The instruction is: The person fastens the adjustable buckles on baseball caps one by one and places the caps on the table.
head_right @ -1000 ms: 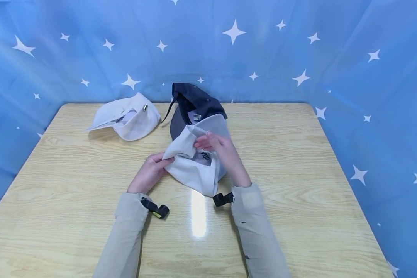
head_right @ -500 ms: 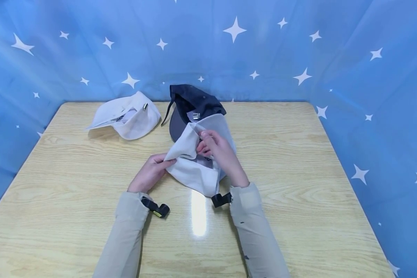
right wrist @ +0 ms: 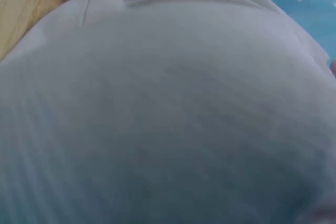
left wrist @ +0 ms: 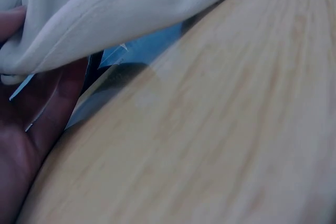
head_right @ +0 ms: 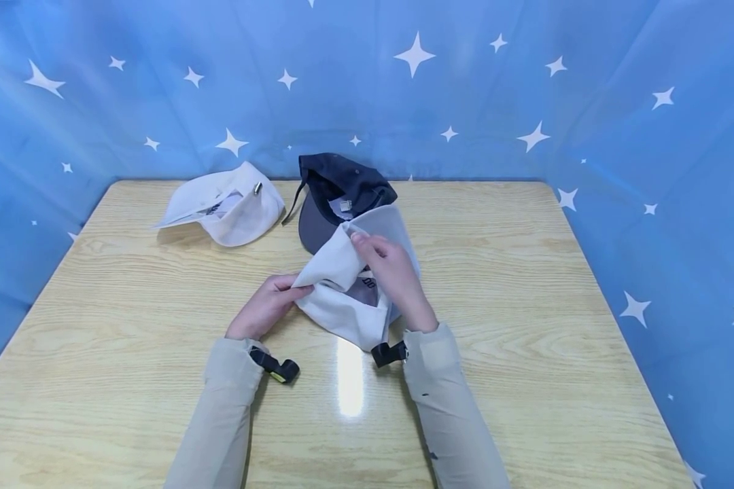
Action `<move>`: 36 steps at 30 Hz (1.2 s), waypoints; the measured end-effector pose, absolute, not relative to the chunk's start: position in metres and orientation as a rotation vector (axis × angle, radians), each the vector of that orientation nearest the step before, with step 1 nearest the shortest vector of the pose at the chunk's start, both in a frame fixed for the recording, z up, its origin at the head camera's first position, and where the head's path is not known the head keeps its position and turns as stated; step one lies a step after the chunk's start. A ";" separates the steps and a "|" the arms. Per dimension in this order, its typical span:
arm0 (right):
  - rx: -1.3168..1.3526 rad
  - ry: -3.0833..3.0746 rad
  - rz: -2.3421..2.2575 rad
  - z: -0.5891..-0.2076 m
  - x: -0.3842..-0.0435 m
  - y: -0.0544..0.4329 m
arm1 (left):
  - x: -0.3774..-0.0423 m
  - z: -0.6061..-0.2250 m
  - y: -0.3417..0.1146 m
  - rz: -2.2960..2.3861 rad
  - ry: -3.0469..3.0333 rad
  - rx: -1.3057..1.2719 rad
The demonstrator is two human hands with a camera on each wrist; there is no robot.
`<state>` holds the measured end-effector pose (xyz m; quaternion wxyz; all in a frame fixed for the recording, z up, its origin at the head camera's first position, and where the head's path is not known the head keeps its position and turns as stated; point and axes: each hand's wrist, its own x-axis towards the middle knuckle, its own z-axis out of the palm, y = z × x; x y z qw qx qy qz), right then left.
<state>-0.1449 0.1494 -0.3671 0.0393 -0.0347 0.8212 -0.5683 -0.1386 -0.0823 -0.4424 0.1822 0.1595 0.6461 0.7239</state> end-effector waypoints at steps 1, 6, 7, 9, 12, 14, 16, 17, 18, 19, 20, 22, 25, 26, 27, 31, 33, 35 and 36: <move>-0.103 2.520 -1.730 -0.367 -0.145 0.149 | -0.139 -0.442 -0.082 2.040 1.828 0.447; -0.152 2.499 -1.707 -0.369 -0.147 0.148 | -0.139 -0.442 -0.083 2.010 1.871 0.422; -0.173 2.500 -1.710 -0.369 -0.148 0.148 | -0.139 -0.442 -0.083 2.005 1.879 0.418; -0.203 2.503 -1.720 -0.369 -0.148 0.147 | -0.139 -0.442 -0.083 2.004 1.878 0.404; -0.218 2.497 -1.736 -0.370 -0.147 0.148 | -0.138 -0.442 -0.082 2.015 1.866 0.390; -0.211 2.482 -1.745 -0.369 -0.147 0.148 | -0.137 -0.439 -0.081 2.022 1.855 0.380; -0.206 2.462 -1.758 -0.365 -0.145 0.147 | -0.137 -0.439 -0.081 2.027 1.841 0.380; -0.212 2.455 -1.762 -0.361 -0.143 0.146 | -0.137 -0.439 -0.081 2.028 1.834 0.384; -0.218 2.445 -1.766 -0.357 -0.140 0.144 | -0.137 -0.439 -0.081 2.028 1.830 0.388; -0.227 2.437 -1.768 -0.353 -0.138 0.143 | -0.137 -0.440 -0.081 2.028 1.826 0.392; -0.238 2.433 -1.768 -0.349 -0.136 0.141 | -0.137 -0.440 -0.081 2.027 1.824 0.396; -0.268 2.419 -1.774 -0.345 -0.134 0.140 | -0.139 -0.445 -0.081 2.028 1.819 0.408; -0.273 2.401 -1.777 -0.347 -0.134 0.140 | -0.139 -0.446 -0.082 2.030 1.816 0.411; -0.268 2.401 -1.775 -0.351 -0.136 0.141 | -0.139 -0.447 -0.082 2.030 1.815 0.415; -0.262 2.402 -1.776 -0.354 -0.137 0.142 | -0.139 -0.447 -0.082 2.032 1.812 0.416; -0.241 2.424 -1.777 -0.366 -0.143 0.144 | -0.139 -0.447 -0.082 2.027 1.799 0.433; -0.233 2.443 -1.766 -0.368 -0.143 0.144 | -0.139 -0.446 -0.082 2.023 1.793 0.440; -0.233 2.461 -1.747 -0.370 -0.143 0.143 | -0.139 -0.446 -0.082 2.015 1.792 0.447; -0.231 2.467 -1.738 -0.370 -0.143 0.143 | -0.139 -0.445 -0.082 2.020 1.786 0.447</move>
